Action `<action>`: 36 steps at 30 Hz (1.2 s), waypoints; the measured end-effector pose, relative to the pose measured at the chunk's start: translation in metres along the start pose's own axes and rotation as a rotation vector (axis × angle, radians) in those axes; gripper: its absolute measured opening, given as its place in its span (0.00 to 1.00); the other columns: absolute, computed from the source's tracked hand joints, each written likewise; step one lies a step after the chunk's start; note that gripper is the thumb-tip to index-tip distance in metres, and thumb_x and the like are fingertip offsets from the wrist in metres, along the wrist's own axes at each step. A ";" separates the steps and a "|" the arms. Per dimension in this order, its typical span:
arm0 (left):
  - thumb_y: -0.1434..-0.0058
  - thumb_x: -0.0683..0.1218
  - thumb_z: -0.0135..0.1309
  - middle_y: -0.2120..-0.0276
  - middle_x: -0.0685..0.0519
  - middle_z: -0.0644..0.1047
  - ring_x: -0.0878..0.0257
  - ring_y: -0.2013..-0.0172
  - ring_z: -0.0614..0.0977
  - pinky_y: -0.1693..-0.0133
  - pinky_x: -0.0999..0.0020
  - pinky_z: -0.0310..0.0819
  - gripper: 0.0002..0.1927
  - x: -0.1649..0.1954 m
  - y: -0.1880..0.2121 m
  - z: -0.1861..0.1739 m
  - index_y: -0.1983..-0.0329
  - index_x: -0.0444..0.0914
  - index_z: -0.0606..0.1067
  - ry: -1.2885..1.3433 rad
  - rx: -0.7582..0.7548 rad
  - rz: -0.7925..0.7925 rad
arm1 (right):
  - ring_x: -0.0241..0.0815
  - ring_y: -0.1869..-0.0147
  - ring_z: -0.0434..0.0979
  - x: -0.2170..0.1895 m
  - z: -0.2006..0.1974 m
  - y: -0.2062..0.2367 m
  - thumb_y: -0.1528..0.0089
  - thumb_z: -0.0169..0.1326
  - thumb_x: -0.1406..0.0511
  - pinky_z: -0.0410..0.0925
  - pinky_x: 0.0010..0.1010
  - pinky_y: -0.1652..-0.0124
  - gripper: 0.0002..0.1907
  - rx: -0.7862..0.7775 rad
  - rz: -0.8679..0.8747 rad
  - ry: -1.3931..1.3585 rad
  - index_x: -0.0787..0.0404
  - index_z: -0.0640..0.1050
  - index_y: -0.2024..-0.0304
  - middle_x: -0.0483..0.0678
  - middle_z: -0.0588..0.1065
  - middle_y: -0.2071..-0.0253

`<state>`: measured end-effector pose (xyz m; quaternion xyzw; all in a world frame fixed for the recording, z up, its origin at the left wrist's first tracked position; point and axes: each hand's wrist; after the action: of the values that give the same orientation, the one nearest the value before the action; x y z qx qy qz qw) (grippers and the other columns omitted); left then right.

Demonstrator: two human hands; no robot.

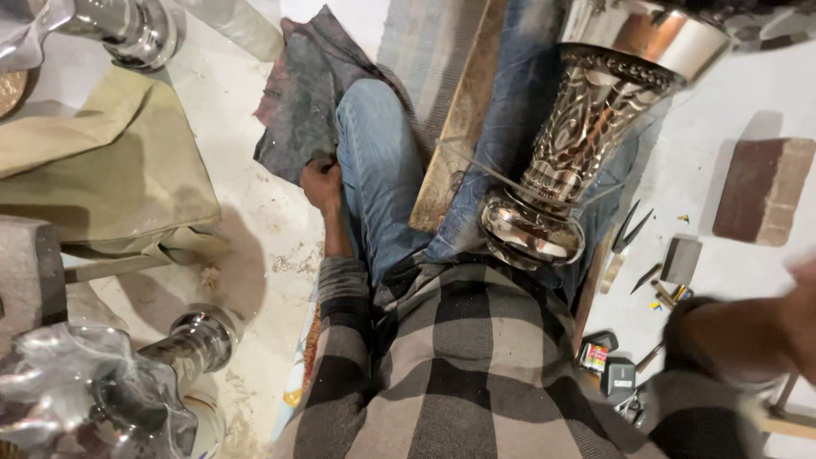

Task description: The person sits on the floor and repeatedly strikes a silver metal vessel with a wooden mallet. They hold a chisel-like tool against the vessel's surface while hammering, then rotate the vessel to work on different sections.

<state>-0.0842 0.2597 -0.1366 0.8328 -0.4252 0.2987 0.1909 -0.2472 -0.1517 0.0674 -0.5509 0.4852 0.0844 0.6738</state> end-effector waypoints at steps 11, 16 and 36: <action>0.31 0.44 0.49 0.56 0.40 0.81 0.44 0.55 0.83 0.52 0.56 0.76 0.14 -0.018 0.009 0.023 0.47 0.31 0.73 0.230 0.166 0.286 | 0.48 0.76 0.75 0.102 -0.037 0.163 0.42 0.64 0.69 0.67 0.35 0.70 0.27 -0.490 0.909 0.967 0.61 0.79 0.39 0.57 0.79 0.64; 0.24 0.48 0.45 0.61 0.46 0.78 0.54 0.60 0.78 0.54 0.61 0.72 0.14 0.008 -0.015 0.056 0.54 0.32 0.75 0.475 -0.038 0.474 | 0.49 0.64 0.79 0.103 -0.051 0.221 0.41 0.61 0.64 0.71 0.38 0.64 0.18 -0.475 1.035 0.649 0.63 0.75 0.50 0.56 0.78 0.67; 0.33 0.64 0.54 0.50 0.28 0.76 0.39 0.50 0.78 0.46 0.52 0.69 0.37 0.085 -0.025 0.095 0.46 0.23 0.71 0.026 -0.397 0.214 | 0.60 0.46 0.75 0.175 -0.177 0.201 0.48 0.70 0.61 0.71 0.45 0.48 0.40 0.103 0.944 1.102 0.67 0.74 0.35 0.63 0.75 0.46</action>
<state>0.0072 0.1689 -0.1534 0.7252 -0.5590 0.2382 0.3239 -0.3861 -0.2954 -0.1823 -0.2130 0.9434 0.0533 0.2485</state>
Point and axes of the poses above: each hand's wrist, its own y-axis away from the middle knuckle, its own z-axis out of the palm, x = y × z
